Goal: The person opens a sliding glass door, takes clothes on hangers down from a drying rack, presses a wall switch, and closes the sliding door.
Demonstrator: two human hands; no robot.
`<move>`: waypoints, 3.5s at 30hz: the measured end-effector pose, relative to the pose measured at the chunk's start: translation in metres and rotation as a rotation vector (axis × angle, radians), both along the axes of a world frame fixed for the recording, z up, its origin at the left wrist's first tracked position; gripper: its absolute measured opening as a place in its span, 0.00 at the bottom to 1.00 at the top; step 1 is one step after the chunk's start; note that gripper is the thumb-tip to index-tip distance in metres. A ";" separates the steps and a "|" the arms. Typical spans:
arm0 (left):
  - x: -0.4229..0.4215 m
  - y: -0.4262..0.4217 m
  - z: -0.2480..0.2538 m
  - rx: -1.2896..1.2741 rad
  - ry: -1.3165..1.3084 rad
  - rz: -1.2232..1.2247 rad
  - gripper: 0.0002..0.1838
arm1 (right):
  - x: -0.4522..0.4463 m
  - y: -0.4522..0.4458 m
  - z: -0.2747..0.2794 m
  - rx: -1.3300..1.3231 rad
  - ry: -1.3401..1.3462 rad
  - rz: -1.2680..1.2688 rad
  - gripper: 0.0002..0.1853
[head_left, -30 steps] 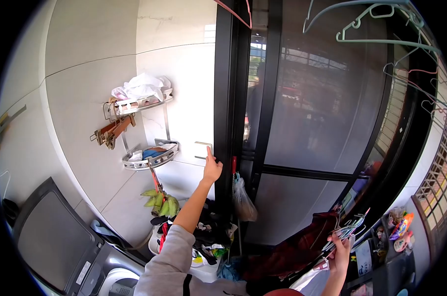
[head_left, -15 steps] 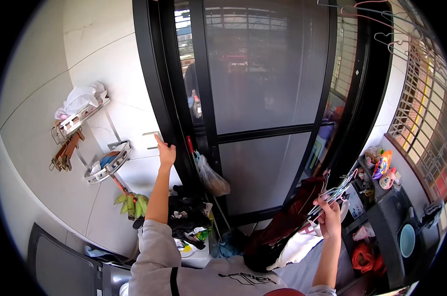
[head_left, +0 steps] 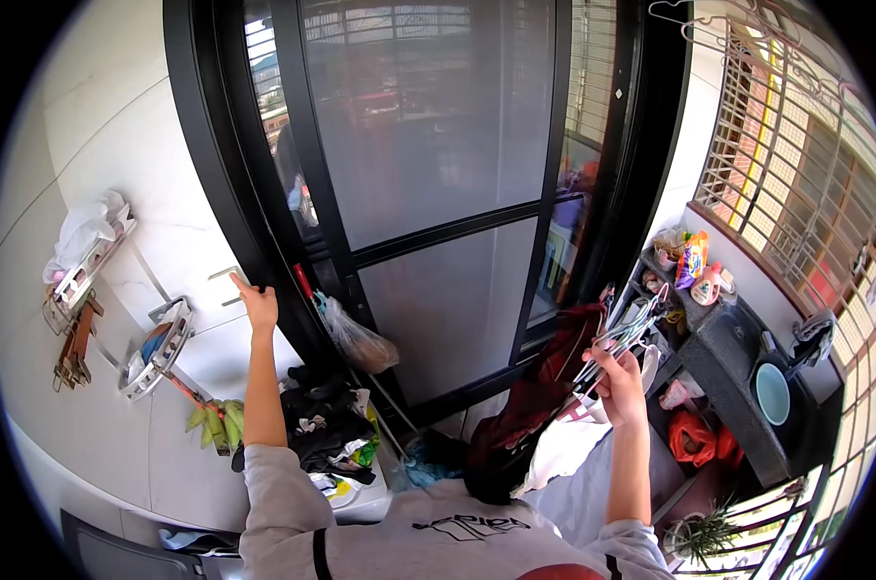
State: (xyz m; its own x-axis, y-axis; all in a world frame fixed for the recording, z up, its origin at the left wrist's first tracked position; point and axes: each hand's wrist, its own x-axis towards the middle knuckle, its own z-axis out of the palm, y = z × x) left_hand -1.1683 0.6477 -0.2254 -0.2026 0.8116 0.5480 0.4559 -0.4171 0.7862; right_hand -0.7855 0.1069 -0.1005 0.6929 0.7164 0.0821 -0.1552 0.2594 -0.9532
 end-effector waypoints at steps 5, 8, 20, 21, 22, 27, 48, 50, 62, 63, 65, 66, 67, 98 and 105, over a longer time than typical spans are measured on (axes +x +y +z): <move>-0.002 0.002 -0.002 -0.012 -0.005 -0.003 0.52 | 0.001 -0.007 -0.004 0.013 0.015 -0.031 0.12; -0.002 0.003 -0.002 -0.017 -0.006 -0.018 0.52 | 0.000 -0.012 -0.003 0.015 0.020 -0.021 0.11; -0.003 -0.002 -0.001 -0.030 -0.013 -0.024 0.51 | -0.008 -0.025 0.000 0.010 0.032 0.006 0.10; -0.003 0.000 -0.001 -0.032 -0.016 -0.032 0.51 | -0.008 -0.025 0.000 0.010 0.030 0.008 0.10; -0.004 0.000 -0.001 -0.033 -0.018 -0.041 0.51 | -0.007 -0.025 0.000 0.011 0.029 0.010 0.10; -0.007 0.004 0.000 -0.068 0.015 -0.033 0.51 | -0.006 -0.024 -0.001 0.012 0.034 0.014 0.10; -0.017 -0.012 0.006 -0.128 0.060 -0.061 0.51 | -0.026 0.036 0.000 -0.082 -0.001 0.108 0.13; -0.017 -0.014 0.009 -0.131 0.063 -0.056 0.51 | -0.039 0.056 0.005 -0.071 -0.031 0.197 0.12; -0.031 -0.036 0.019 -0.132 0.192 -0.026 0.48 | -0.115 0.154 0.031 0.021 -0.132 0.431 0.11; -0.034 -0.038 0.020 -0.135 0.186 -0.026 0.47 | -0.121 0.159 0.031 0.047 -0.130 0.438 0.11; -0.039 -0.043 0.023 -0.126 0.193 -0.022 0.47 | -0.126 0.167 0.033 0.067 -0.127 0.462 0.10; -0.042 -0.042 0.023 -0.133 0.210 -0.016 0.46 | -0.128 0.171 0.033 0.067 -0.134 0.465 0.10; -0.043 -0.044 0.024 -0.126 0.209 -0.001 0.42 | -0.130 0.174 0.033 0.068 -0.143 0.467 0.09; -0.031 -0.045 0.036 -0.127 0.342 -0.040 0.29 | -0.134 0.172 0.055 -0.014 -0.194 0.524 0.12; -0.021 -0.041 0.031 -0.082 0.372 -0.015 0.29 | -0.121 0.168 0.051 0.004 -0.191 0.500 0.11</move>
State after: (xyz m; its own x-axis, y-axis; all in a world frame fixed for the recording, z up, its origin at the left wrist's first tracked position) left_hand -1.1890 0.6065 -0.1940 0.0106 0.8574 0.5146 0.7108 -0.3684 0.5992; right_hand -0.9068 0.2754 -0.0490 0.2397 0.9546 0.1768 -0.0848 0.2020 -0.9757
